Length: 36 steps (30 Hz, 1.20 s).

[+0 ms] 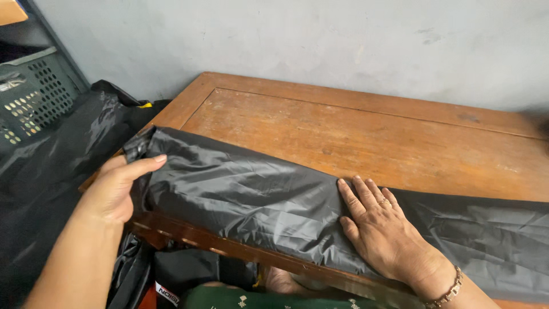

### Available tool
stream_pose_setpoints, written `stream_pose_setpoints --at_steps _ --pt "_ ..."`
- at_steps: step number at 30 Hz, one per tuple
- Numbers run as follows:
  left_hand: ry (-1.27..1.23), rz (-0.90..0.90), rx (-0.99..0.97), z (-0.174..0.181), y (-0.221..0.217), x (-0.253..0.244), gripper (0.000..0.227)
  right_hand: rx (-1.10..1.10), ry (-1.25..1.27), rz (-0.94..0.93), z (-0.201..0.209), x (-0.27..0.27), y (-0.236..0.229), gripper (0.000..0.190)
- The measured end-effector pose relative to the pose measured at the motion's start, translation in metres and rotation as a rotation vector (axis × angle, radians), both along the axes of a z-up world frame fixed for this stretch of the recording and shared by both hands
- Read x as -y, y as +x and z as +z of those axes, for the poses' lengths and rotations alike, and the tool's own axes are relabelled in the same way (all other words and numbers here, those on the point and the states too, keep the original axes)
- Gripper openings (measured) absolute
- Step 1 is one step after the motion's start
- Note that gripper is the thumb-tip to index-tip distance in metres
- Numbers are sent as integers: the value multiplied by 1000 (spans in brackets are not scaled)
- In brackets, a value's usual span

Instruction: The person folds a black cloth on a wooden table, smoothing it with their hands before placing it into a black storage pouch and securing the zipper.

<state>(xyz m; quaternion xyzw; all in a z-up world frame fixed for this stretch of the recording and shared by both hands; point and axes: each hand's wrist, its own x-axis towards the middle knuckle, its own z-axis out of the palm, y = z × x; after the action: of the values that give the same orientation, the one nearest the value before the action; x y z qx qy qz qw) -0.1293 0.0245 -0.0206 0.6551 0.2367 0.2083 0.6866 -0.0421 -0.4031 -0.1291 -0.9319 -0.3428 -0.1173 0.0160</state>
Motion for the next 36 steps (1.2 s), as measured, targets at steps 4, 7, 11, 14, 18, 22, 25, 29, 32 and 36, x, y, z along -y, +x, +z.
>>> stream_pose_setpoints --at_steps 4,7,11,14,18,22,25,29,32,36 --pt "72 -374 209 13 -25 -13 48 -9 -6 -7 2 -1 1 72" --pt "-11 -284 65 18 -31 2 75 -79 -19 -45 3 -3 0 72" --pt "319 35 62 -9 -15 20 48 -60 -23 -38 4 -2 0 72" --pt "665 293 -33 -59 6 -7 61 -37 -14 -19 4 -1 -2 72" --pt "866 235 -518 -66 18 1 71 -120 6 -32 9 -2 -4 71" --pt "987 205 -743 -63 24 13 31 -92 14 -25 5 -2 -3 71" --pt "1553 713 -581 -57 21 47 89 -20 -3 -27 -1 -2 1 71" --pt "1551 54 161 -32 3 198 51 -28 -38 -28 -6 0 1 72" --pt "1405 -552 199 -69 20 248 73 -128 -29 -52 -1 0 1 74" --pt "1395 -725 -209 -59 33 227 73 -29 -25 -36 -7 1 5 74"
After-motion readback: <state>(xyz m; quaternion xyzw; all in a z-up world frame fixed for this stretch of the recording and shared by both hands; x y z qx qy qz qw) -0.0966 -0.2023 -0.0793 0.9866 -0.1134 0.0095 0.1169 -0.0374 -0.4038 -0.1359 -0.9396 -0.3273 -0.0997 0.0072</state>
